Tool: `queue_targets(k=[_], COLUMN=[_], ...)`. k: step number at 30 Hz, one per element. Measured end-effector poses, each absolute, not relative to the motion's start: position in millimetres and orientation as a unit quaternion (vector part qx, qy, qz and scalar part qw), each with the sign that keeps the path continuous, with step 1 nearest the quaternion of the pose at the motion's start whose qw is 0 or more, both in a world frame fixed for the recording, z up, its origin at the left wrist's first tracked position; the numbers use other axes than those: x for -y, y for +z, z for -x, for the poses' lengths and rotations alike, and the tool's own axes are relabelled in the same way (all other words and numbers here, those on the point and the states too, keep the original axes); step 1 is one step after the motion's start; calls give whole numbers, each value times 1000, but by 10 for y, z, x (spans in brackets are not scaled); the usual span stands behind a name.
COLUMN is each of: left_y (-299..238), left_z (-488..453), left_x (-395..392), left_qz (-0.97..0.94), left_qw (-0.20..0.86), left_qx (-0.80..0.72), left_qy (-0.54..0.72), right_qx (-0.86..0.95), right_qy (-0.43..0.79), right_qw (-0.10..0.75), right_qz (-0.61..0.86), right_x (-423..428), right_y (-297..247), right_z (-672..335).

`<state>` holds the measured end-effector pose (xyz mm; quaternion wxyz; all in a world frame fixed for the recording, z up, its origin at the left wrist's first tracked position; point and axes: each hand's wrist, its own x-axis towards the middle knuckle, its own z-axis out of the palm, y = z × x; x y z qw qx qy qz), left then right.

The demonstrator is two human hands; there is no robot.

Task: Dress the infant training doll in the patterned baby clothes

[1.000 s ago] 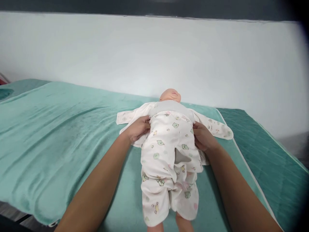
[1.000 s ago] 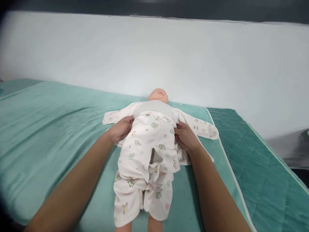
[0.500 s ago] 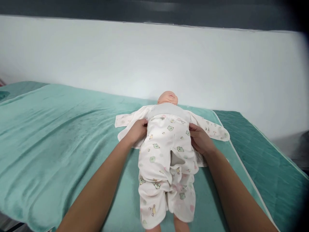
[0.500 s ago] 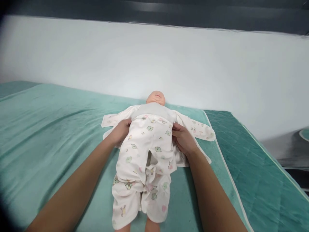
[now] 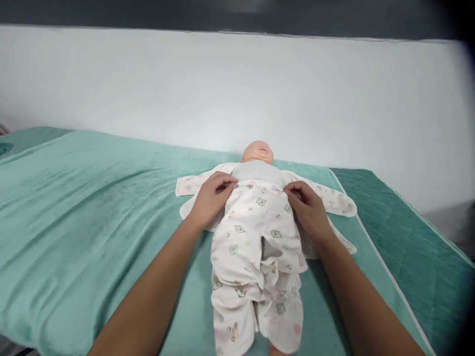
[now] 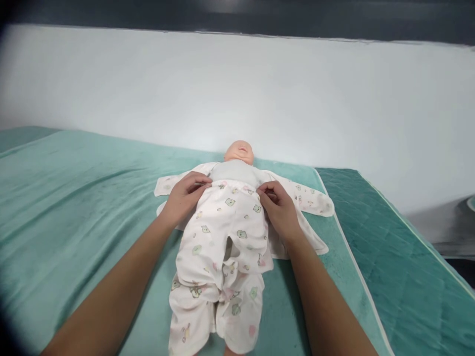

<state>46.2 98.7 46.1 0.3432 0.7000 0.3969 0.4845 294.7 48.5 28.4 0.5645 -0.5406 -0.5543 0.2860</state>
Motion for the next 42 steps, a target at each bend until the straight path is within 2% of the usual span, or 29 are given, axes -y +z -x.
queue_targets(k=[9,18,26,30,34,38,42], left_y=[537,564,585,557,493,438,444], left_z=[-416,-429,-525,-604,-667,-692,-694], left_x=[-1029,-1008,-1128,-1366,-1597,-1687,-1706], left_qz=[-760,-784,-790,-766,-750,-781,-836], left_qw=[364,346,282,307,330,248,104], left_qx=[-358,-357,-392,-427,-453,-470,-438], left_qy=[402,372,378,369,352,328,315], right_qx=[636,724,650,624,575,573,659], right_qy=[374,342,261,239,282,301,175], right_qw=[488,416,461,462,454,447,442], right_qz=[467,431,545,583,620,617,583], right_x=[-546,-598,-728,-1001,-1234,-1224,-1179], right_y=[323,376,312,261,236,260,252], right_z=[-3085,-3153,-2998,-2987,-3017,-3018,-3022])
